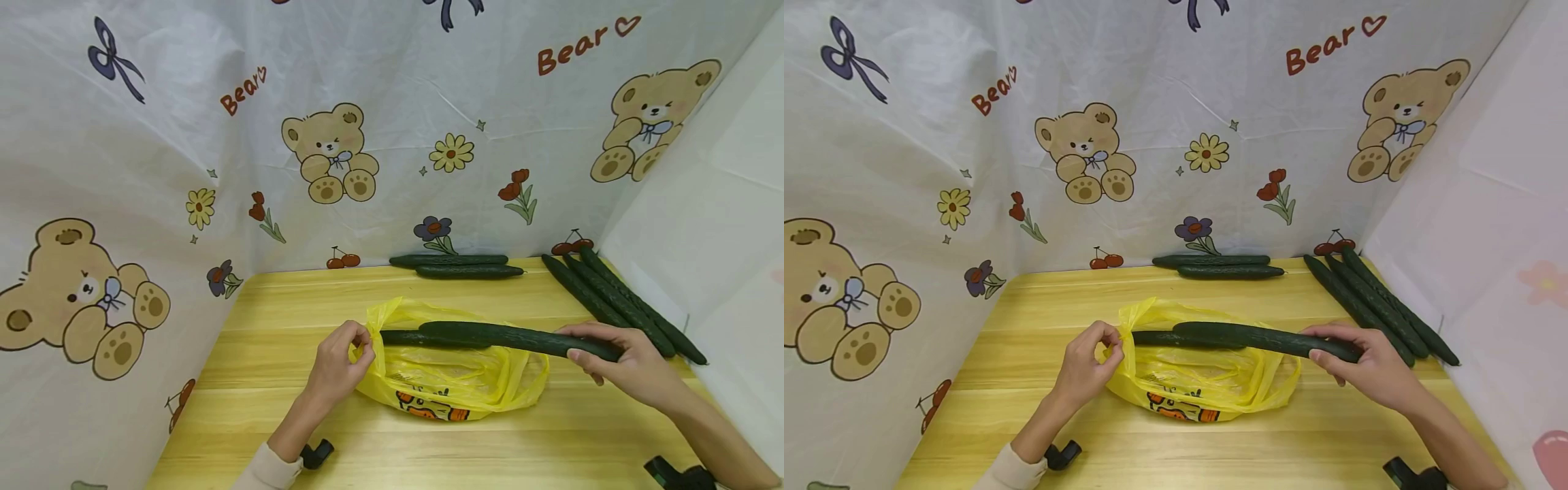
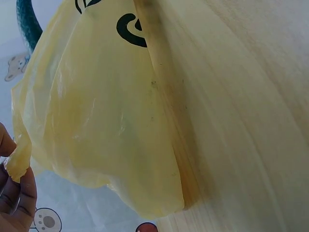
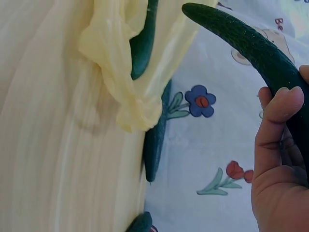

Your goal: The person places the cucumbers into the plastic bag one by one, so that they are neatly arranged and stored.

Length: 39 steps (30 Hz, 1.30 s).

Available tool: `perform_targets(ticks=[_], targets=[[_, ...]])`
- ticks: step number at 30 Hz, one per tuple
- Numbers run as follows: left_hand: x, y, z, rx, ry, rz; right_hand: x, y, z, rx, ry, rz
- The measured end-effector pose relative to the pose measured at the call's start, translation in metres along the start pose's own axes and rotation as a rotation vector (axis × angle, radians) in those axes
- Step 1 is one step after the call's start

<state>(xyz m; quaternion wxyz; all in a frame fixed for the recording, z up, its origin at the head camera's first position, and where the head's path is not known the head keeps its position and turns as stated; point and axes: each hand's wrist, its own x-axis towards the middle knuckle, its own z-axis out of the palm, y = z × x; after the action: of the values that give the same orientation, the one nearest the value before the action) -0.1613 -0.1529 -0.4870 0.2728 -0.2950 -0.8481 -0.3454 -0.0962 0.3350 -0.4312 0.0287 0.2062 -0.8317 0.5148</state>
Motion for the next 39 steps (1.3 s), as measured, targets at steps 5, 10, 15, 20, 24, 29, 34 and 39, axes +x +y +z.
perform_targets(ticks=[5,10,15,20,24,29,34,39], targets=[[0.0,0.0,0.002,0.0,-0.005,-0.007,0.004,0.0,0.008,0.01,-0.033,0.008],[-0.001,0.001,0.002,0.0,-0.004,-0.005,0.01,0.0,0.017,0.032,-0.062,-0.002],[-0.001,0.001,0.003,-0.002,-0.001,-0.002,0.018,0.0,0.024,0.057,-0.083,0.0],[0.0,0.001,0.003,-0.006,-0.005,-0.012,0.027,-0.001,0.032,0.046,-0.083,0.04],[0.0,0.002,0.002,-0.006,-0.005,-0.016,0.035,-0.002,0.039,0.039,-0.097,0.041],[0.0,0.002,0.001,-0.009,-0.004,-0.01,0.047,-0.002,0.05,0.053,-0.141,0.014],[0.001,0.0,0.002,-0.011,-0.001,-0.001,0.06,-0.001,0.061,0.042,-0.154,0.031],[0.003,0.0,0.0,-0.014,0.013,0.013,0.073,0.001,0.072,0.044,-0.172,0.029]])
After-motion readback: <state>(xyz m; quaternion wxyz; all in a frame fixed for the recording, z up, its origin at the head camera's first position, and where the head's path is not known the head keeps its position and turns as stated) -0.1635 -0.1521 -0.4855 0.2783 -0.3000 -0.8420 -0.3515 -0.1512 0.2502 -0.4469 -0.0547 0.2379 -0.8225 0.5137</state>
